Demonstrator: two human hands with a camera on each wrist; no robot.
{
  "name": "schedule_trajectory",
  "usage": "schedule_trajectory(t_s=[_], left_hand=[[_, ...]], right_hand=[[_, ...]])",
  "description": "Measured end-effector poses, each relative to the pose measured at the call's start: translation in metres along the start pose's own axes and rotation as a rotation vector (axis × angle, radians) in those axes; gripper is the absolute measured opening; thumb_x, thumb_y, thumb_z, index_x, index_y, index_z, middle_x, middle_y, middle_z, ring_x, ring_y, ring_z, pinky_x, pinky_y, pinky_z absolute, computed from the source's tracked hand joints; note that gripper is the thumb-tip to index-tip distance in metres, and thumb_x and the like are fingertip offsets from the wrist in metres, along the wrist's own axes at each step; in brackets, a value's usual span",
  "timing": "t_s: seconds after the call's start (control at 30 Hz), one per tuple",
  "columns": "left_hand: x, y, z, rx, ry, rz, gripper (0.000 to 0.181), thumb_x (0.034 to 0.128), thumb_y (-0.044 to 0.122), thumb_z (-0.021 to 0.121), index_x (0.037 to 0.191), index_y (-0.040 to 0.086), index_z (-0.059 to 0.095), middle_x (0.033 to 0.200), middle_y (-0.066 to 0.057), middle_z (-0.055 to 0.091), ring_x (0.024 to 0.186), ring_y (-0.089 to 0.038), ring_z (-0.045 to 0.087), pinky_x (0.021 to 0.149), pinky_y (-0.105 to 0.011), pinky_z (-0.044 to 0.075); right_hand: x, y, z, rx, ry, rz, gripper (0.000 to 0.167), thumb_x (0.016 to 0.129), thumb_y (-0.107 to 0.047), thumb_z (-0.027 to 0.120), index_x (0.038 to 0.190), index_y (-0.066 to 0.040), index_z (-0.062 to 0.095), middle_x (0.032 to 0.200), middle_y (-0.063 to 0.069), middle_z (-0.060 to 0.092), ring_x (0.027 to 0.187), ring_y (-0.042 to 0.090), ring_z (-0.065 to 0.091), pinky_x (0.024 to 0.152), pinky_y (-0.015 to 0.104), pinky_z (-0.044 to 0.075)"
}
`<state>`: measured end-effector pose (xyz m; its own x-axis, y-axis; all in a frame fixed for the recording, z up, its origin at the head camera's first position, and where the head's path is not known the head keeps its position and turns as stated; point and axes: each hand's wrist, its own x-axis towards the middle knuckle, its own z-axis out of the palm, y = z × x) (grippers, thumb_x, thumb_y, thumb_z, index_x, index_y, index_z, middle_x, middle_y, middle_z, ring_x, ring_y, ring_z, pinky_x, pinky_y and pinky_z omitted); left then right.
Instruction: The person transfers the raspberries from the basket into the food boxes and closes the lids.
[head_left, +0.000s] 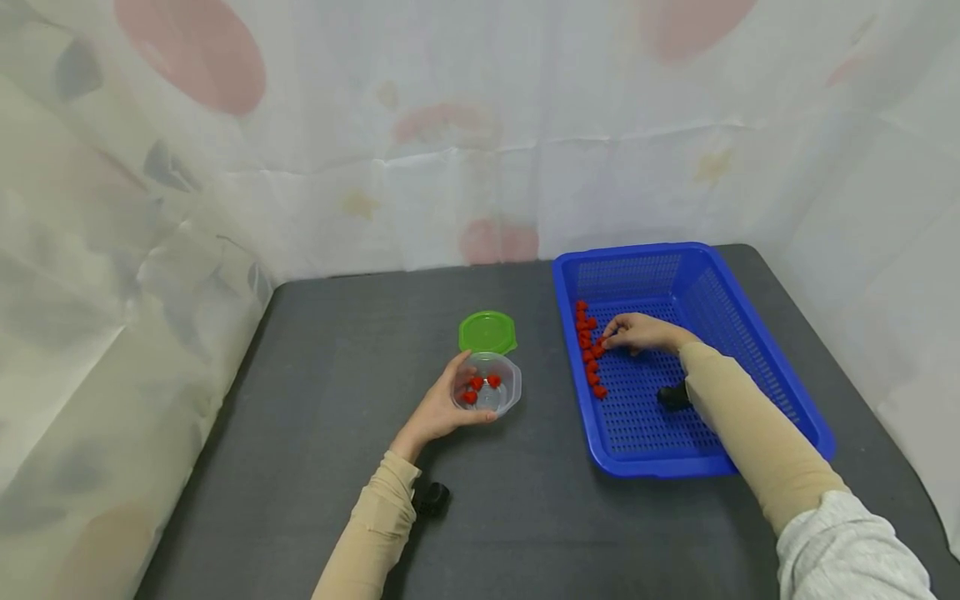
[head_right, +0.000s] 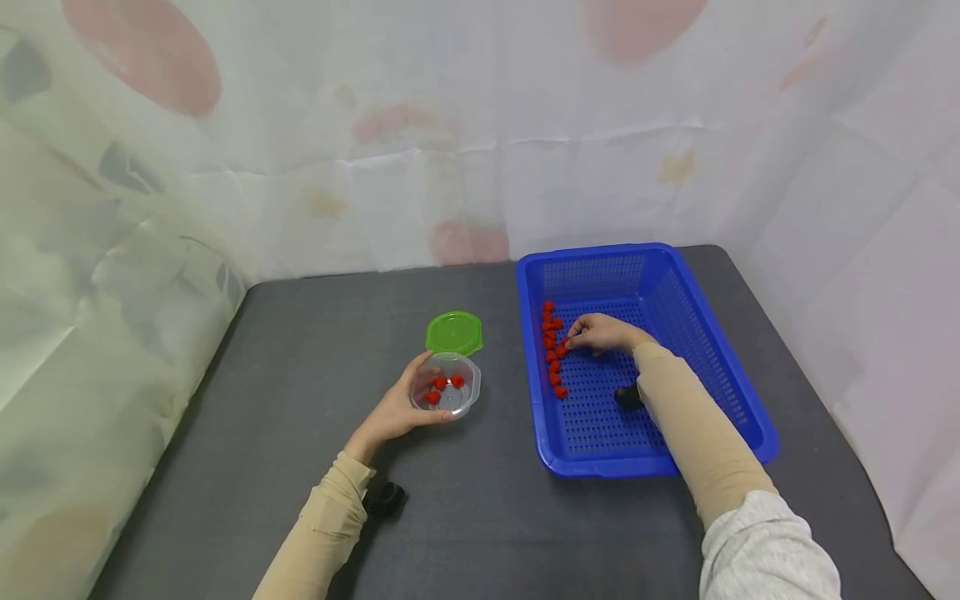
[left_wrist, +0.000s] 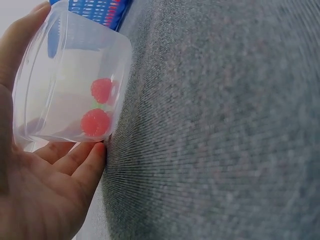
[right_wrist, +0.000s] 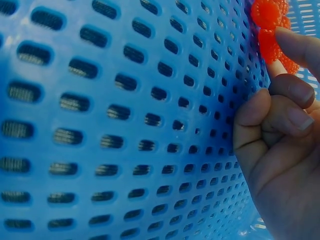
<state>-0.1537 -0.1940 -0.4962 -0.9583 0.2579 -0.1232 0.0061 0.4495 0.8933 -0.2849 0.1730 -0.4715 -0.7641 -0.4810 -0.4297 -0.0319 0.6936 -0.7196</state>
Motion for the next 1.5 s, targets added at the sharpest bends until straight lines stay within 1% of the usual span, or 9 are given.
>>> schedule_trajectory(t_s=[0.3, 0.57, 0.7, 0.83, 1.07, 1.2, 1.3, 1.43, 1.5], left_hand=[[-0.001, 0.003, 0.0, -0.006, -0.013, -0.007, 0.105, 0.07, 0.023, 0.082, 0.15, 0.021, 0.015, 0.145, -0.012, 0.04, 0.137, -0.028, 0.036, 0.108, -0.05, 0.033], [-0.015, 0.036, -0.006, -0.009, -0.048, 0.016, 0.101, 0.0727, 0.018, 0.08, 0.149, 0.008, 0.014, 0.144, -0.022, 0.038, 0.135, -0.036, 0.036, 0.107, -0.052, 0.033], [-0.016, 0.039, -0.007, -0.015, -0.043, 0.015, 0.101, 0.0723, 0.018, 0.08, 0.149, 0.008, 0.015, 0.144, -0.022, 0.039, 0.134, -0.037, 0.037, 0.106, -0.052, 0.033], [-0.015, 0.036, -0.007, -0.028, -0.047, 0.002, 0.101, 0.0729, 0.016, 0.08, 0.15, 0.011, 0.014, 0.145, -0.022, 0.037, 0.136, -0.036, 0.035, 0.108, -0.051, 0.033], [0.0, 0.004, 0.0, -0.037, -0.021, 0.002, 0.104, 0.0705, 0.019, 0.082, 0.15, 0.02, 0.014, 0.145, -0.014, 0.039, 0.137, -0.03, 0.035, 0.109, -0.05, 0.032], [0.002, -0.001, 0.001, -0.038, -0.001, 0.012, 0.105, 0.0687, 0.023, 0.083, 0.149, 0.022, 0.016, 0.143, -0.01, 0.042, 0.135, -0.027, 0.038, 0.108, -0.049, 0.034], [0.001, -0.002, 0.001, -0.037, 0.009, 0.019, 0.106, 0.0673, 0.025, 0.084, 0.149, 0.022, 0.018, 0.142, -0.009, 0.044, 0.134, -0.027, 0.039, 0.107, -0.048, 0.035], [0.001, -0.001, 0.001, -0.033, 0.012, 0.02, 0.106, 0.0667, 0.027, 0.084, 0.149, 0.021, 0.018, 0.141, -0.009, 0.044, 0.134, -0.027, 0.04, 0.107, -0.048, 0.036], [0.0, -0.001, 0.001, -0.031, 0.012, 0.018, 0.106, 0.0668, 0.027, 0.084, 0.149, 0.022, 0.018, 0.141, -0.009, 0.044, 0.134, -0.027, 0.04, 0.107, -0.048, 0.036]], right_hand=[[-0.001, -0.001, -0.003, 0.032, -0.039, -0.009, 0.033, 0.091, -0.026, 0.057, 0.113, -0.001, 0.056, 0.108, 0.009, 0.059, 0.089, 0.016, 0.05, 0.073, 0.027, 0.045], [-0.006, -0.005, -0.008, 0.106, 0.01, -0.039, 0.033, 0.093, -0.026, 0.056, 0.116, -0.003, 0.053, 0.111, 0.011, 0.061, 0.085, 0.016, 0.048, 0.069, 0.029, 0.043], [-0.008, -0.009, -0.009, 0.147, 0.016, -0.066, 0.035, 0.093, -0.026, 0.055, 0.117, -0.001, 0.052, 0.113, 0.013, 0.061, 0.084, 0.017, 0.048, 0.069, 0.03, 0.043], [-0.011, -0.012, -0.011, 0.145, 0.019, -0.076, 0.036, 0.093, -0.026, 0.055, 0.119, -0.002, 0.051, 0.116, 0.016, 0.061, 0.085, 0.017, 0.05, 0.069, 0.03, 0.044], [-0.018, -0.019, -0.017, 0.123, 0.028, -0.098, 0.038, 0.094, -0.027, 0.054, 0.123, -0.003, 0.051, 0.12, 0.019, 0.061, 0.088, 0.021, 0.053, 0.074, 0.034, 0.047], [-0.021, -0.024, -0.019, 0.128, 0.027, -0.109, 0.04, 0.094, -0.028, 0.055, 0.125, -0.003, 0.05, 0.118, 0.018, 0.06, 0.082, 0.02, 0.051, 0.073, 0.036, 0.046], [-0.023, -0.029, -0.02, 0.129, 0.022, -0.117, 0.04, 0.094, -0.027, 0.055, 0.126, -0.002, 0.05, 0.109, 0.016, 0.062, 0.082, 0.02, 0.052, 0.071, 0.035, 0.045], [-0.024, -0.036, -0.019, 0.116, 0.018, -0.126, 0.039, 0.093, -0.025, 0.057, 0.125, -0.003, 0.05, 0.084, 0.009, 0.059, 0.079, 0.02, 0.052, 0.069, 0.034, 0.044], [-0.024, -0.039, -0.018, 0.11, 0.022, -0.128, 0.037, 0.092, -0.025, 0.057, 0.123, -0.005, 0.051, 0.081, 0.008, 0.058, 0.075, 0.02, 0.05, 0.069, 0.035, 0.044]])
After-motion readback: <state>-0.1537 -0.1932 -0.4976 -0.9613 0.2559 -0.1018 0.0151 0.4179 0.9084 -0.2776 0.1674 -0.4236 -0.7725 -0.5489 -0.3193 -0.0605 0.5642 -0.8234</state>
